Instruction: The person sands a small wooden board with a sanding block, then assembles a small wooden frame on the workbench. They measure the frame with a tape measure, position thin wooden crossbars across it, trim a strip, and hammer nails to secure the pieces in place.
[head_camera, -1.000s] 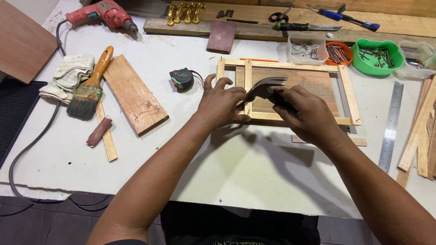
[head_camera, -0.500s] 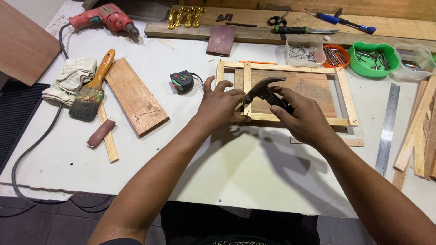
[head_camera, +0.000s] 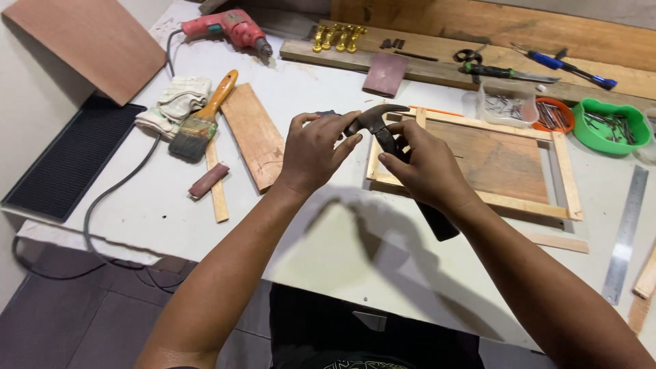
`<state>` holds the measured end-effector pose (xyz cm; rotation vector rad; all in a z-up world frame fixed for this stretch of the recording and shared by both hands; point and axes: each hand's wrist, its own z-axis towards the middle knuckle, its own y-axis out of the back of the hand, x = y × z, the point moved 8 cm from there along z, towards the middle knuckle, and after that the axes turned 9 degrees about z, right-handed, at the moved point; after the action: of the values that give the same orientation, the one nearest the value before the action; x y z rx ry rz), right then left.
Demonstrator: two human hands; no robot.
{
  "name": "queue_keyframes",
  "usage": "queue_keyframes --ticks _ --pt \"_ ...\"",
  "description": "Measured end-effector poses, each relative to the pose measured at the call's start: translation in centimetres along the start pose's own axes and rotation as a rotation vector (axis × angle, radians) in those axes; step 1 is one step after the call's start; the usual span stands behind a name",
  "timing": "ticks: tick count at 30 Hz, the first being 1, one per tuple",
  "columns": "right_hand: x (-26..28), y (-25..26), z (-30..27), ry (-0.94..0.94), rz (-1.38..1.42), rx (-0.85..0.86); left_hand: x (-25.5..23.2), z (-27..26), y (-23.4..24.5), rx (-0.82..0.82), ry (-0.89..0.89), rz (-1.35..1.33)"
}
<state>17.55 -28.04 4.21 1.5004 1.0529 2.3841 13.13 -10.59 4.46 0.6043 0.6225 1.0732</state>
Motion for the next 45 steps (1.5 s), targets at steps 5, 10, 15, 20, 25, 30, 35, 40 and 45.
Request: queue_keyframes --ticks 5,10,15,20,25,30,35,40,45 --pt "4.6 -5.7 2.0 0.052 -0.029 0.070 5.0 -3.2 4.6 0.008 0.131 0.084" --pt "8.8 -12.9 4.0 0.132 0.006 0.191 10.3 -8.0 9.5 0.029 0.257 0.240" --pt "13.9 -20.5 4.4 0.288 -0.019 0.299 14.4 -13.7 14.8 0.003 0.312 0.378" --pt "18.0 -26.4 4.3 0.339 0.012 0.393 17.6 -18.4 18.3 0.062 0.467 0.385" --pt "19.9 -31.1 4.4 0.372 -0.008 0.472 19.9 -22.0 20.3 0.058 0.540 0.447" --pt "20.8 -35.0 4.1 0.405 -0.226 0.529 22.4 -24.5 19.9 0.161 0.663 0.504" --pt "19.6 -37.2 4.4 0.464 -0.193 0.517 23.3 -25.7 19.0 0.190 0.682 0.551" --pt "19.1 -38.0 4.2 0.473 -0.221 0.513 23.9 -26.5 18.3 0.271 0.731 0.539" --pt "20.6 -34.0 4.0 0.546 -0.130 0.422 20.7 -22.5 19.8 0.050 0.577 0.527"
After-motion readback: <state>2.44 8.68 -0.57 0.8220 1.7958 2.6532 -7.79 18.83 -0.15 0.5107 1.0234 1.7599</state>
